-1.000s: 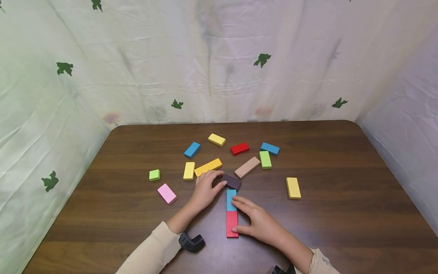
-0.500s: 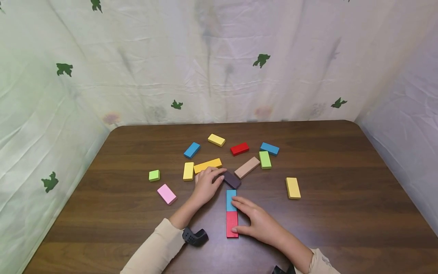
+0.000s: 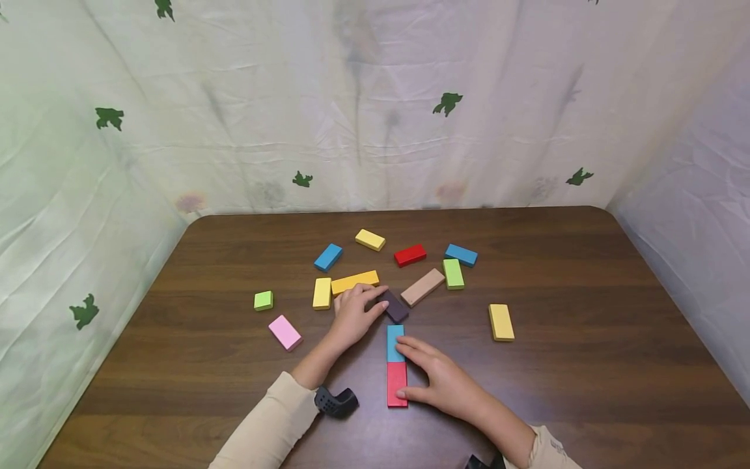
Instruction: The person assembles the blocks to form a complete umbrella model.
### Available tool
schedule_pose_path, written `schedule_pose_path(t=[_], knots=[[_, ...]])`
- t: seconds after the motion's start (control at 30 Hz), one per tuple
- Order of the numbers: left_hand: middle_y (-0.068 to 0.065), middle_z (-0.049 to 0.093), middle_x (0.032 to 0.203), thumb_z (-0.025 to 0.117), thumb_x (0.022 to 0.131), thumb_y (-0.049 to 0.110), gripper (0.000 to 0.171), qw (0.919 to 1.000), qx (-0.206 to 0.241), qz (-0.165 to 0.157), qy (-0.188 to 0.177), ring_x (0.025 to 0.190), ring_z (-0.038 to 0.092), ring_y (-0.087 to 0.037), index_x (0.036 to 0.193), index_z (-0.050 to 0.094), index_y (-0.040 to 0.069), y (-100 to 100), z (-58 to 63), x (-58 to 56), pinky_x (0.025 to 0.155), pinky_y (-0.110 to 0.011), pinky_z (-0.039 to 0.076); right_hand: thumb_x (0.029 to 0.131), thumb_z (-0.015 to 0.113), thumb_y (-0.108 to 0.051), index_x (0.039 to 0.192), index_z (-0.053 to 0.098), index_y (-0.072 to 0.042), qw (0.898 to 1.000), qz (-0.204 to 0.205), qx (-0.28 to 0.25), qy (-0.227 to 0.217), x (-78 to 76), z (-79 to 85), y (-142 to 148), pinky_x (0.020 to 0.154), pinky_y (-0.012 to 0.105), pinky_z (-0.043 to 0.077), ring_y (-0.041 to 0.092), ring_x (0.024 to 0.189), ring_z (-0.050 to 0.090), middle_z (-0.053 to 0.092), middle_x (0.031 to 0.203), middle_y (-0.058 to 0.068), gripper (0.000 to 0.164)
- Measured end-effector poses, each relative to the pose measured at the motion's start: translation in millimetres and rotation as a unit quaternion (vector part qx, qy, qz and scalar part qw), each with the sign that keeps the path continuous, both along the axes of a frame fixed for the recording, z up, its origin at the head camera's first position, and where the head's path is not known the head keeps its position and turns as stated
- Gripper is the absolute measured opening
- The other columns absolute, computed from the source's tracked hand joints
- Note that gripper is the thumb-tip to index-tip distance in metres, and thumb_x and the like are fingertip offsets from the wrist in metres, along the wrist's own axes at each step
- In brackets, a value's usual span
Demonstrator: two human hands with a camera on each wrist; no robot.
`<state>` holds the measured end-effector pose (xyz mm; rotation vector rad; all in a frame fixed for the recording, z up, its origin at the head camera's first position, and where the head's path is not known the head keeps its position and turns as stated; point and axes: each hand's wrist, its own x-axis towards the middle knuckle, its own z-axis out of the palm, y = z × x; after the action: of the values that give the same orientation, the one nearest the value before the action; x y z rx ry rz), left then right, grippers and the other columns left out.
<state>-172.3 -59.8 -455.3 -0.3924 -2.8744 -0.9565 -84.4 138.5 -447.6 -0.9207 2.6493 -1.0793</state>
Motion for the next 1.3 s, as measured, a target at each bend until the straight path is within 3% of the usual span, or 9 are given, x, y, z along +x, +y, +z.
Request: schedule_pose_path(t=[0.23,0.4,0.53,0.83,1.3], knots=[[-0.001,0.057,0.111,0.054,0.09,0.026,0.034,0.9998,0.012,-0.01,-0.01,0.105,0.046,-0.025,0.123,0.055,0.017,-5.3,-1.0,-5.6,0.093,-0.047,0.022,0.077,0.064,-0.049,0.133,0.045,-0.012,1.0,-0.002,0.001,-0.007,-0.4,-0.2,-0.4,0.093,0.041,0.036,0.018,0.123,0.036,0.036,0.138,-0.001,0.07],[-0.002,0.057,0.109,0.06,0.086,0.034,0.038,0.9995,0.028,-0.004,-0.016,0.106,0.046,-0.024,0.118,0.055,0.014,-6.7,-1.5,-6.5,0.094,-0.045,0.022,0.077,0.063,-0.05,0.133,0.045,-0.013,1.0,-0.001,0.003,-0.013,-0.8,-0.4,-0.7,0.094,0.041,0.036,0.018,0.124,0.036,0.035,0.139,-0.001,0.07],[-0.004,0.055,0.112,0.063,0.082,0.039,0.042,0.9997,0.019,-0.005,-0.013,0.107,0.044,-0.025,0.116,0.058,0.014,-7.4,-1.1,-5.6,0.094,-0.045,0.022,0.077,0.063,-0.05,0.133,0.045,-0.013,1.0,-0.001,0.002,-0.014,-1.0,-0.5,-0.8,0.094,0.042,0.036,0.018,0.124,0.036,0.035,0.139,-0.001,0.07],[-0.002,0.054,0.117,0.06,0.084,0.038,0.042,0.9997,0.004,-0.025,-0.001,0.11,0.043,-0.025,0.121,0.057,0.018,-6.3,-1.8,-4.1,0.094,-0.045,0.022,0.077,0.063,-0.05,0.133,0.044,-0.013,1.0,-0.003,0.003,-0.016,-1.2,-1.7,-0.1,0.094,0.042,0.036,0.018,0.124,0.036,0.035,0.139,-0.002,0.07],[0.001,0.055,0.119,0.06,0.084,0.042,0.04,0.9993,0.001,-0.037,0.009,0.11,0.043,-0.022,0.117,0.058,0.019,-4.1,-0.9,0.6,0.095,-0.047,0.02,0.077,0.063,-0.05,0.133,0.045,-0.013,1.0,-0.005,0.0,-0.015,-0.1,-0.6,0.1,0.093,0.042,0.036,0.018,0.123,0.037,0.035,0.139,-0.002,0.07]])
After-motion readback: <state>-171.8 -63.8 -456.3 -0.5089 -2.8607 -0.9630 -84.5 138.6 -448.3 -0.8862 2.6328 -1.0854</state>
